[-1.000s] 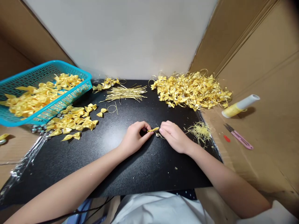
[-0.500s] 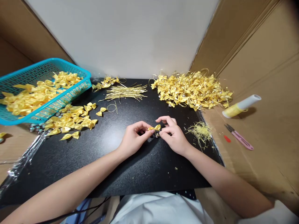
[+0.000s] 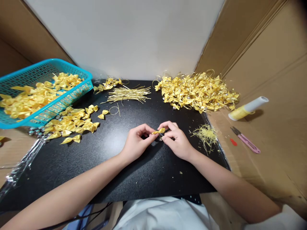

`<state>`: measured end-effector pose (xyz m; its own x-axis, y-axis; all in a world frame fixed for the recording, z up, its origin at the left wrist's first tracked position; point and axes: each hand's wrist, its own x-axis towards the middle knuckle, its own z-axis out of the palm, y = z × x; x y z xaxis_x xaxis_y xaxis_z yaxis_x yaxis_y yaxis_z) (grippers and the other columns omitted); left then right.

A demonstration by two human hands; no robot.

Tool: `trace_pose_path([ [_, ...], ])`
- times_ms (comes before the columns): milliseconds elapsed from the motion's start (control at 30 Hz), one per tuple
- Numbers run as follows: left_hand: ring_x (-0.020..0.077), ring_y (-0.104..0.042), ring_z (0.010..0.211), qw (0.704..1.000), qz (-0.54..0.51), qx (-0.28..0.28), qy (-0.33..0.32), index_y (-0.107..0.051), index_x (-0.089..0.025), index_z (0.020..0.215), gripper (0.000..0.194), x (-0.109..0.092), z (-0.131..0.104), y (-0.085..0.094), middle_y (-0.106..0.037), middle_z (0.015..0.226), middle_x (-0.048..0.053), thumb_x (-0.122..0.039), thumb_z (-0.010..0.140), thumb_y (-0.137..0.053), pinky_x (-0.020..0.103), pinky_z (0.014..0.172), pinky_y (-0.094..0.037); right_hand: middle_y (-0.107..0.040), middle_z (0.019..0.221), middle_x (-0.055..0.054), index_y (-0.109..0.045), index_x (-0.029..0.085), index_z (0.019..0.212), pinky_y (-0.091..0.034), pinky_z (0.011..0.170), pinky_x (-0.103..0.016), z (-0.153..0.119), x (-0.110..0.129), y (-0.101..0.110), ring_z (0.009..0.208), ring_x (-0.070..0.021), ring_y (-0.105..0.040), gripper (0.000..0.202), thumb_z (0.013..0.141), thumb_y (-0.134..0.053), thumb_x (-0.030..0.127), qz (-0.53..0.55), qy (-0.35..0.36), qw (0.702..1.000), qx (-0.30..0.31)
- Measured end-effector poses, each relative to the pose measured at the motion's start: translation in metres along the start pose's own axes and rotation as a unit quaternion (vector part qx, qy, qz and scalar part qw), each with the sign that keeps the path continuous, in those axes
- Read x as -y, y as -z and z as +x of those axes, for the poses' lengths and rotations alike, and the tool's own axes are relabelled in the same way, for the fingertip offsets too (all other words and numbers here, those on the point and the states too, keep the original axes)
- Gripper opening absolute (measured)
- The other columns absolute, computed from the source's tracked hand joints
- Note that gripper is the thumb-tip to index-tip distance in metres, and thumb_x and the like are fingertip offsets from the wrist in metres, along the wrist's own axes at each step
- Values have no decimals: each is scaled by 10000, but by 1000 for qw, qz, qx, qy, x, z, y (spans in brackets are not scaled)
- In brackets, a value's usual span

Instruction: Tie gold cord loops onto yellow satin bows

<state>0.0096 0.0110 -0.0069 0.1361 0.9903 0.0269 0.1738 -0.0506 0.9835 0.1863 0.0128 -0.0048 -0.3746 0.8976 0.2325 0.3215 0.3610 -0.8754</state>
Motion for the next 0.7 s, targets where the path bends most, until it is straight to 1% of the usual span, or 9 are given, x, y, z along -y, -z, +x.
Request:
trace_pose_path([
  [300, 142, -632, 659, 1000, 7, -1, -5, -668, -151, 728, 121, 2, -1, 0, -713, 725, 43, -260, 742, -720, 256, 640, -477, -611, 973, -37, -557, 183, 534, -407, 872, -365, 0, 0, 0, 958, -188, -502, 286, 801, -518, 87, -5, 5, 1000, 8],
  [533, 154, -648, 670, 1000, 6, -6, -13, -675, -152, 723, 107, 2, -1, 0, -719, 730, 48, -250, 738, -716, 263, 642, -491, -616, 967, -32, -552, 191, 540, -416, 872, -380, 0, 0, -1, 963, -194, -508, 278, 795, -519, 86, -6, 5, 1000, 1],
  [700, 163, -659, 683, 999, 16, -15, -26, -677, -156, 707, 81, 1, -2, 1, -730, 733, 52, -226, 735, -708, 272, 659, -499, -617, 963, -33, -518, 189, 512, -423, 856, -374, -1, 1, -2, 950, -190, -509, 294, 783, -520, 75, -10, 14, 1000, -8],
])
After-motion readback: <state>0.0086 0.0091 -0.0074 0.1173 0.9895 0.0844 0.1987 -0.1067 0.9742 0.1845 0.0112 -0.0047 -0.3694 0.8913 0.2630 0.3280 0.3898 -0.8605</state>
